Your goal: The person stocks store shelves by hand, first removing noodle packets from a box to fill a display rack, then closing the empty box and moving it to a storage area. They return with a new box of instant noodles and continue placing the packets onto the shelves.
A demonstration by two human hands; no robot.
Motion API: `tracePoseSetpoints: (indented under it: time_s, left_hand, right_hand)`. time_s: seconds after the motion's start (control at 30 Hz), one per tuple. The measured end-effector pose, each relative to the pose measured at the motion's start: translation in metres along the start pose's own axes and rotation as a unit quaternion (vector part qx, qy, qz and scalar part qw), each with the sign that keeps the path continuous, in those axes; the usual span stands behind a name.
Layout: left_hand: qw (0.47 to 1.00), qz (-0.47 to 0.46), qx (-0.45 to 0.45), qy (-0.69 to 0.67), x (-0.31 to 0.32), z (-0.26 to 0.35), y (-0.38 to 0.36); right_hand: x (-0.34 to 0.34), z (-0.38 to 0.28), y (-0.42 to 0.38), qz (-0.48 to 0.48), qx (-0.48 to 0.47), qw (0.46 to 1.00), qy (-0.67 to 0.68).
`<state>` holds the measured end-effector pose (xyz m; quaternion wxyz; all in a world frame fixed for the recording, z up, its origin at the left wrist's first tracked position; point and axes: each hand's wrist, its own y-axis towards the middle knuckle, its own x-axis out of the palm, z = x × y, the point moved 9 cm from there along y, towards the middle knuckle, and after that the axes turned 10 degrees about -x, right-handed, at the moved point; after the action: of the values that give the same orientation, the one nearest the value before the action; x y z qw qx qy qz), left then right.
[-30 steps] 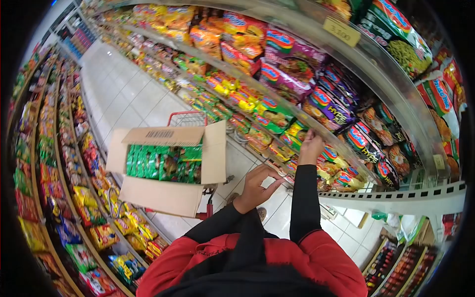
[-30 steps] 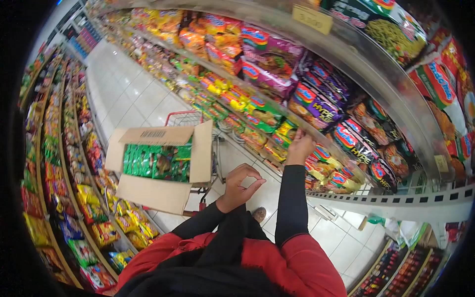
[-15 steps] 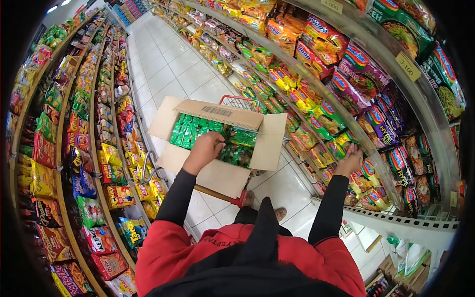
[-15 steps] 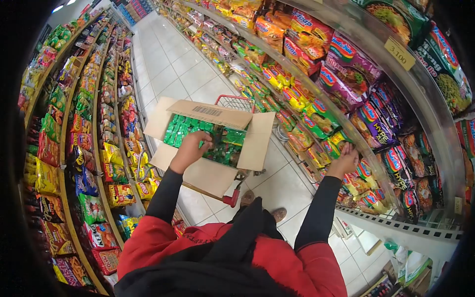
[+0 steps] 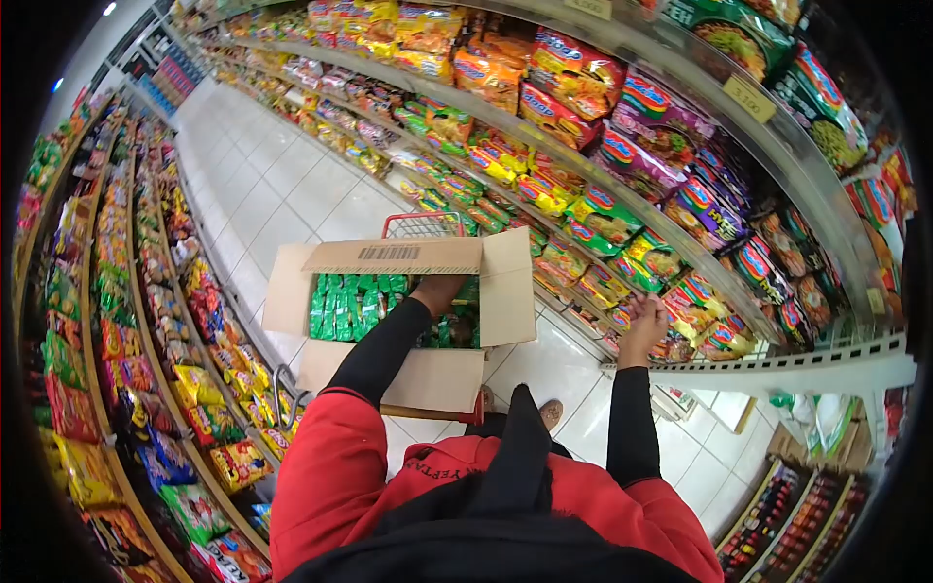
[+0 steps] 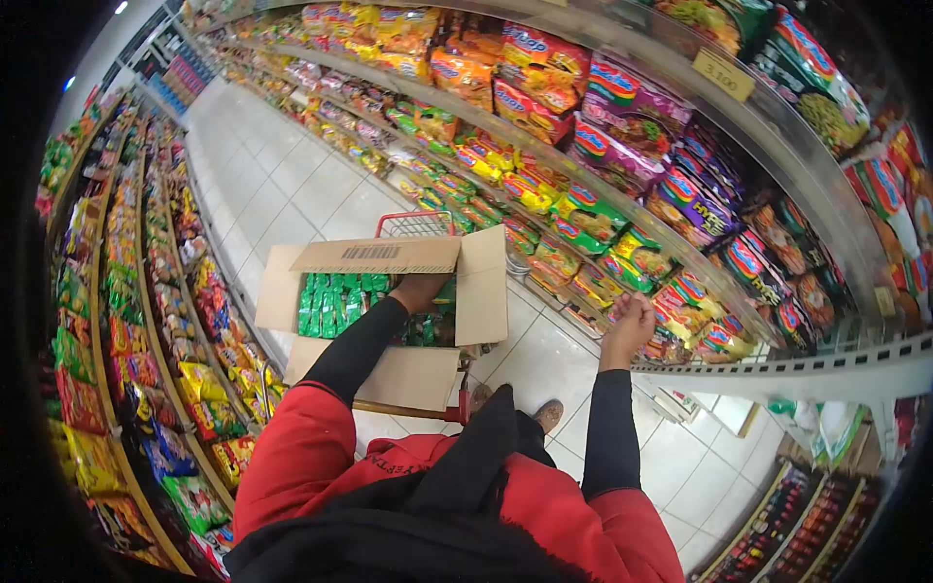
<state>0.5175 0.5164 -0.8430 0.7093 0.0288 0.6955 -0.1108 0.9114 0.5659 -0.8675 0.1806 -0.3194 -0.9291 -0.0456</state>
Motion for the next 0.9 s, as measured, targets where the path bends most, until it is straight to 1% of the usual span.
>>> tracePoseSetpoints:
  time_s: [0.03, 0.1, 0.13, 0.17, 0.2, 0.23, 0.27, 0.33, 0.37, 0.4, 0.43, 0.47, 0.5, 0.53, 0.57, 0.6, 0.63, 0.67, 0.7, 0.77, 0.8, 0.83, 0.87, 0.9]
  left_hand:
    - [1.0, 0.0, 0.009, 0.0, 0.014, -0.005, -0.001]
    - [0.997, 0.063, 0.034, 0.02, 0.035, -0.019, -0.004]
    - [0.997, 0.066, 0.042, 0.022, 0.029, -0.021, -0.01]
    - [0.997, 0.071, 0.017, -0.027, 0.021, -0.028, -0.014]
    - [0.994, 0.074, -0.006, -0.078, 0.009, -0.03, -0.017]
    - [0.993, 0.05, -0.028, -0.107, -0.019, -0.022, -0.024]
    - [0.989, 0.025, -0.048, -0.136, -0.064, -0.008, -0.037]
    - [0.991, 0.025, -0.066, -0.113, -0.145, 0.02, -0.066]
    - [0.993, 0.042, -0.056, -0.099, -0.184, 0.036, -0.077]
    - [0.992, 0.02, -0.08, -0.099, -0.219, 0.052, -0.083]
    - [0.992, 0.018, -0.07, -0.1, -0.239, 0.068, -0.084]
    - [0.991, 0.024, -0.001, -0.134, -0.257, 0.093, -0.084]
    - [0.983, 0.031, 0.066, -0.168, -0.268, 0.116, -0.082]
    - [0.983, 0.031, 0.069, -0.167, -0.269, 0.131, -0.071]
    - [0.97, 0.012, 0.14, -0.199, -0.27, 0.158, -0.06]
    - [0.95, -0.007, 0.21, -0.229, -0.272, 0.183, -0.05]
    - [0.928, 0.037, 0.222, -0.296, -0.276, 0.193, -0.033]
    - [0.899, 0.08, 0.231, -0.362, -0.275, 0.199, -0.015]
    - [0.898, 0.081, 0.236, -0.361, -0.266, 0.208, 0.003]
    - [0.912, 0.145, 0.2, -0.327, -0.246, 0.215, 0.042]
    - [0.924, 0.099, 0.192, -0.317, -0.22, 0.226, 0.065]
    - [0.933, 0.053, 0.185, -0.305, -0.191, 0.237, 0.09]
    - [0.933, 0.053, 0.188, -0.303, -0.166, 0.246, 0.114]
    - [0.938, 0.076, 0.199, -0.272, -0.142, 0.255, 0.136]
  right_hand:
    - [0.001, -0.003, -0.006, -0.018, 0.0, 1.0, -0.009]
    - [-0.001, -0.008, -0.016, -0.019, -0.01, 1.0, -0.017]
    - [0.003, -0.01, -0.021, -0.057, -0.02, 0.998, -0.034]
    - [0.005, -0.011, -0.028, -0.093, -0.03, 0.994, -0.051]
    - [0.013, -0.021, -0.04, -0.152, -0.05, 0.986, -0.043]
    - [0.021, -0.031, -0.053, -0.186, -0.059, 0.979, -0.054]
    - [0.03, -0.043, -0.067, -0.217, -0.068, 0.971, -0.067]
    - [0.053, -0.077, -0.103, -0.301, -0.084, 0.949, -0.044]
    - [0.062, -0.097, -0.121, -0.341, -0.126, 0.928, -0.08]
    - [0.082, -0.129, -0.139, -0.398, -0.151, 0.894, -0.14]
    - [0.105, -0.181, -0.158, -0.432, -0.296, 0.828, -0.203]
    - [0.125, -0.219, -0.18, -0.456, -0.428, 0.735, -0.261]
    - [0.134, -0.237, -0.183, -0.453, -0.428, 0.736, -0.264]
    - [0.144, -0.245, -0.192, -0.482, -0.444, 0.688, -0.312]
    - [0.149, -0.245, -0.197, -0.508, -0.458, 0.636, -0.358]
    - [0.137, -0.226, -0.18, -0.508, -0.407, 0.65, -0.392]
    - [0.127, -0.225, -0.164, -0.505, -0.409, 0.651, -0.393]
    - [0.114, -0.223, -0.137, -0.477, -0.385, 0.656, -0.441]
    - [0.1, -0.218, -0.109, -0.447, -0.359, 0.659, -0.487]
    - [0.071, -0.196, -0.059, -0.404, -0.343, 0.639, -0.558]
    - [0.066, -0.182, -0.043, -0.403, -0.341, 0.64, -0.559]
    - [0.059, -0.165, -0.023, -0.399, -0.307, 0.651, -0.568]
    - [0.053, -0.149, -0.006, -0.394, -0.273, 0.661, -0.577]
    - [0.05, -0.135, 0.004, -0.392, -0.274, 0.663, -0.577]
